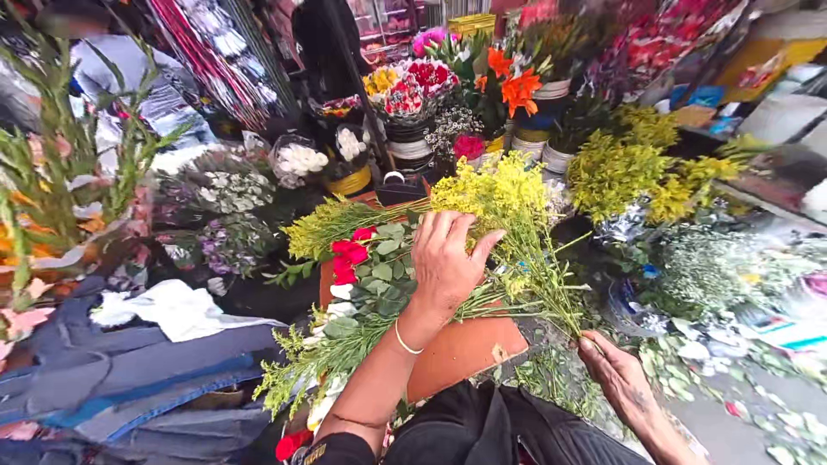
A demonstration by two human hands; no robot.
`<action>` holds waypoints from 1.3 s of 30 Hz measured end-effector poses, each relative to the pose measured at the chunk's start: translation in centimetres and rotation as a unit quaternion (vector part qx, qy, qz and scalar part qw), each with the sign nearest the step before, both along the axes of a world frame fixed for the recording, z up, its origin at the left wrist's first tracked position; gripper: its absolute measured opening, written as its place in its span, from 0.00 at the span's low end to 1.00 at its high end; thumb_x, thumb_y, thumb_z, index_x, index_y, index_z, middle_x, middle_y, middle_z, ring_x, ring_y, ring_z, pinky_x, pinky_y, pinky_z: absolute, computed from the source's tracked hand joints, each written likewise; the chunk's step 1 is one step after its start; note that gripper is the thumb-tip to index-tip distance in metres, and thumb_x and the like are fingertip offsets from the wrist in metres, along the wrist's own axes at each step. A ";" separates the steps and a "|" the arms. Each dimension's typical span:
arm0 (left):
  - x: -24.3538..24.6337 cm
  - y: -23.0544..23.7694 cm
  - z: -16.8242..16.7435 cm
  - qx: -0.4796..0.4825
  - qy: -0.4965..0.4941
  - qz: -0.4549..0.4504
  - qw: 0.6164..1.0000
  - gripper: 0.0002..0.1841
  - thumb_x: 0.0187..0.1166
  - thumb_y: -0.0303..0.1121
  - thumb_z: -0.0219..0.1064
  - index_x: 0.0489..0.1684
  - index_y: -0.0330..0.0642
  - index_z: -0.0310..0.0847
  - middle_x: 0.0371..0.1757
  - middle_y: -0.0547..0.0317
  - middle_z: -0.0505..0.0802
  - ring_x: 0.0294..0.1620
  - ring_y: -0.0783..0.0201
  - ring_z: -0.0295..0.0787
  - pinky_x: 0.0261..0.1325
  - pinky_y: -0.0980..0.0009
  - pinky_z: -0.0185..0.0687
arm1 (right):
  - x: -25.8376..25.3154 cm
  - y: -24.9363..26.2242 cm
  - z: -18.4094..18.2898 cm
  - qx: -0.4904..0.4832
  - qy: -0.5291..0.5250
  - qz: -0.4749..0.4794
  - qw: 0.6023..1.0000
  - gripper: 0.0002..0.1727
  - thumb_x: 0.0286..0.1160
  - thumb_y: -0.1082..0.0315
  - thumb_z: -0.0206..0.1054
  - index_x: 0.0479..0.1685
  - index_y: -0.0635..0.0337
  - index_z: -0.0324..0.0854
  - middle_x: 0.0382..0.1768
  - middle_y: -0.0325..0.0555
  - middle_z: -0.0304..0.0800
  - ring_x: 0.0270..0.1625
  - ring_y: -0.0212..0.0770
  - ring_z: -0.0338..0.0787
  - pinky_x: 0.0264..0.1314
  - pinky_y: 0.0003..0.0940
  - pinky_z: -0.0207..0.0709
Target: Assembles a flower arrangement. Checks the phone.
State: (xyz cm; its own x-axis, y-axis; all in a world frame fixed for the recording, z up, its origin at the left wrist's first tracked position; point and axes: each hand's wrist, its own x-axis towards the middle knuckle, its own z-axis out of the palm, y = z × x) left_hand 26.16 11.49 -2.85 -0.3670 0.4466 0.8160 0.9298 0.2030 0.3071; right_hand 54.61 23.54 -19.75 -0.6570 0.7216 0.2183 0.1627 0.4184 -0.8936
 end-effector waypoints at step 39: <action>11.7 2.0 -15.4 -0.258 0.121 -0.551 0.784 0.10 0.80 0.23 0.60 0.31 0.36 0.87 0.33 0.50 0.90 0.37 0.54 0.90 0.41 0.61 0.85 | -2.4 3.6 2.9 -0.141 0.119 -0.089 0.979 0.17 0.92 0.59 0.48 0.43 0.54 0.81 0.15 0.27 0.67 0.14 0.25 0.65 0.18 0.21 0.61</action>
State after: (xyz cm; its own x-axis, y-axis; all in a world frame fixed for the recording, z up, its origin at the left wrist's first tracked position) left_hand 37.88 13.45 -18.29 0.6117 0.6779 0.4077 0.6472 -0.7253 0.2349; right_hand 52.21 27.10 -16.85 -0.4697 0.8740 0.1248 -0.0158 0.1330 -0.9910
